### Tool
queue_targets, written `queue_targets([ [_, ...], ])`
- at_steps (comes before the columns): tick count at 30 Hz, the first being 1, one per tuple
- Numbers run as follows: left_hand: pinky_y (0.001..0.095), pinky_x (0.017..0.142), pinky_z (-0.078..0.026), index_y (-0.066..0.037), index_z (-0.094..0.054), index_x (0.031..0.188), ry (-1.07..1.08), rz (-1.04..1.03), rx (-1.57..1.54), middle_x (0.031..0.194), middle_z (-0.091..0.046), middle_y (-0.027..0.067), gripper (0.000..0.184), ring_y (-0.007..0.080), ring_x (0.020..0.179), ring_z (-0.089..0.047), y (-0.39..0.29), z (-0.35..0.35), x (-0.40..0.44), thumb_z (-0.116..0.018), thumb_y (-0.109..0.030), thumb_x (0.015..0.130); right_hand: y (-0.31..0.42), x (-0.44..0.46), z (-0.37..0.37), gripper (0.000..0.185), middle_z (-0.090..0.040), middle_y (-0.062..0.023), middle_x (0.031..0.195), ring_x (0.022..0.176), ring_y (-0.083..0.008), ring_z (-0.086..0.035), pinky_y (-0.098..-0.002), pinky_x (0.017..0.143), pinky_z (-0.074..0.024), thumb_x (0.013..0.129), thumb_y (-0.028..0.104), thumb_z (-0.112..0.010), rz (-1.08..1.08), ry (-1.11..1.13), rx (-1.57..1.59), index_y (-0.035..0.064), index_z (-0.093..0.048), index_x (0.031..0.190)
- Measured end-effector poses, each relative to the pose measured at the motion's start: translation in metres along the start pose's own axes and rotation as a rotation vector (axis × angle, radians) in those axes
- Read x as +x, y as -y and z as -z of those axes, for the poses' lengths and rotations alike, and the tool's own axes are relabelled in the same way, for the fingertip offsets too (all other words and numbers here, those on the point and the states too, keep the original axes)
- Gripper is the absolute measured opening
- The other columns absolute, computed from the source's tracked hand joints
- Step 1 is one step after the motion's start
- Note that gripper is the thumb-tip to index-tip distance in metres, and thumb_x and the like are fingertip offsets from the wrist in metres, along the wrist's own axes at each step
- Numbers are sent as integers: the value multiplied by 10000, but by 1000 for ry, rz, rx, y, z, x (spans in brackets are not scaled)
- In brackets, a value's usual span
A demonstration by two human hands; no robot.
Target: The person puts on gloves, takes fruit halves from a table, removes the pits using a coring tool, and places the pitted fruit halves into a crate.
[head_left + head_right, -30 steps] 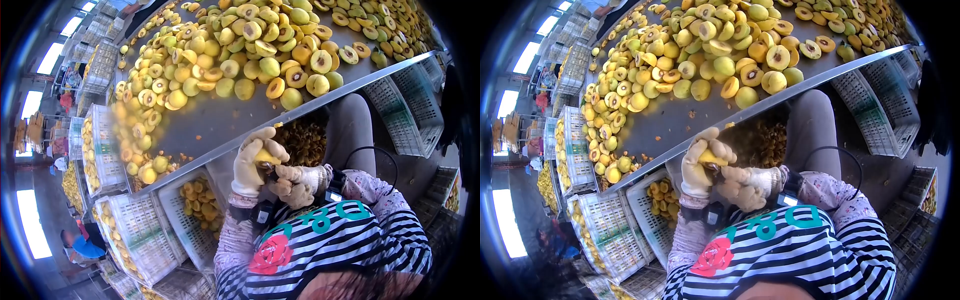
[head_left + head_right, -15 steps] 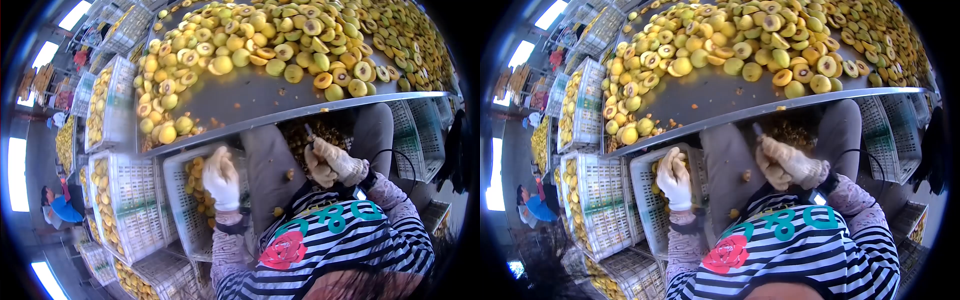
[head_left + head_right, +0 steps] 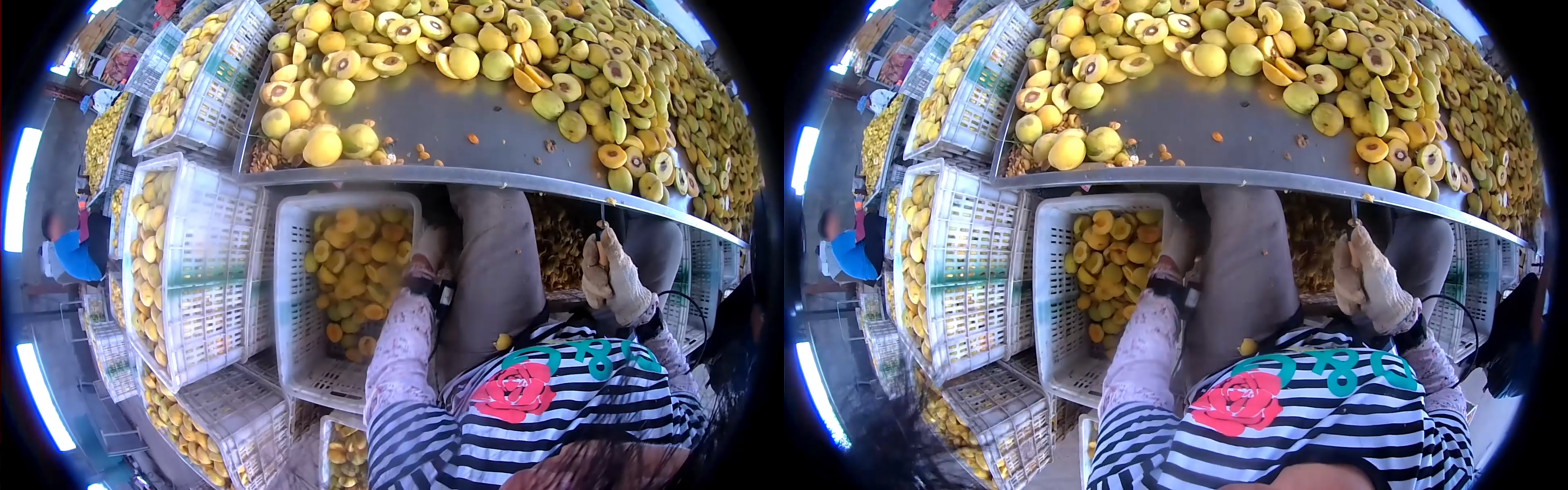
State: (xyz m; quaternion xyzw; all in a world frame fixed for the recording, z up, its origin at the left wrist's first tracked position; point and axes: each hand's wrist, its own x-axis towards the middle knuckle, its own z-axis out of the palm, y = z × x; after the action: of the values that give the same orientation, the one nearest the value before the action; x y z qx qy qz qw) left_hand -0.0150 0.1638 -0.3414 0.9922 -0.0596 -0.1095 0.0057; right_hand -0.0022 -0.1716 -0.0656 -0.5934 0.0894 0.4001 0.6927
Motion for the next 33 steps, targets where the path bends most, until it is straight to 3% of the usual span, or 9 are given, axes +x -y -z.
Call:
queue_targets([
  [1, 472, 1172, -309, -56, -395, 1521, 132, -36, 197, 1483, -491, 199, 520, 345, 1407, -408, -3, 6, 19, -428, -234, 1033, -1, -1, 2, 598, -426, 2, 475, 348, -144, -384, -285, 368, -351, 1013, 670, -392, 2, 3, -6, 121, -513, 810],
  [3, 460, 1200, -272, -60, -411, 1511, 230, 44, 144, 1488, -490, 187, 519, 330, 1442, -374, -6, 23, 31, -427, -261, 1033, -2, -2, 6, 586, -420, -1, 478, 347, -147, -377, -284, 368, -349, 1017, 664, -386, 2, -14, -1, 124, -493, 816],
  [4, 443, 1196, -278, -68, -466, 1481, 195, 158, -109, 1470, -512, 176, 503, 311, 1427, -397, -13, 75, 18, -437, -286, 1028, 0, -3, 7, 582, -419, -2, 479, 348, -146, -375, -284, 368, -349, 1017, 663, -388, -18, -47, 18, 125, -491, 819],
  [6, 449, 1205, -252, -78, -480, 1478, 127, 330, -346, 1486, -496, 156, 519, 294, 1435, -383, -19, 97, 18, -433, -330, 1027, 7, -4, 8, 574, -417, -4, 483, 349, -146, -370, -285, 369, -348, 1017, 661, -393, -60, -111, 51, 128, -487, 825],
  [8, 492, 1229, -186, -81, -399, 1533, 62, 453, -307, 1555, -418, 137, 575, 299, 1480, -312, -24, 59, 41, -408, -370, 1035, 2, 3, 17, 551, -371, 6, 474, 348, -127, -322, -303, 358, -294, 1015, 656, -404, 1, -135, 30, 131, -518, 893],
  [15, 459, 1173, -250, -70, -431, 1495, 146, 665, -365, 1507, -458, 140, 539, 297, 1420, -366, -31, 12, 58, -430, -344, 1032, 8, 27, 37, 600, -431, -25, 481, 353, -148, -386, -291, 375, -387, 1019, 642, -408, 50, -157, -90, 66, -493, 878],
  [23, 422, 1110, -323, -58, -469, 1453, 160, 727, -433, 1452, -505, 143, 497, 296, 1351, -428, -31, 5, 54, -457, -314, 1028, 4, 39, 38, 573, -441, -33, 494, 367, -140, -404, -284, 386, -393, 1003, 616, -494, 54, -160, -95, 51, -498, 910],
  [27, 403, 1078, -359, -51, -487, 1431, 145, 745, -482, 1424, -529, 145, 476, 295, 1317, -459, -31, 8, 49, -470, -300, 1025, -3, 41, 40, 575, -400, -19, 467, 361, -167, -382, -301, 370, -347, 1017, 639, -420, 57, -130, -159, 71, -492, 958],
  [33, 375, 1031, -414, -42, -515, 1399, 51, 762, -648, 1383, -564, 147, 445, 293, 1265, -506, -29, 35, 43, -489, -277, 1022, 6, 31, 26, 530, -458, -27, 492, 365, -140, -413, -271, 390, -392, 1022, 585, -484, 89, -100, -175, 65, -495, 916],
])
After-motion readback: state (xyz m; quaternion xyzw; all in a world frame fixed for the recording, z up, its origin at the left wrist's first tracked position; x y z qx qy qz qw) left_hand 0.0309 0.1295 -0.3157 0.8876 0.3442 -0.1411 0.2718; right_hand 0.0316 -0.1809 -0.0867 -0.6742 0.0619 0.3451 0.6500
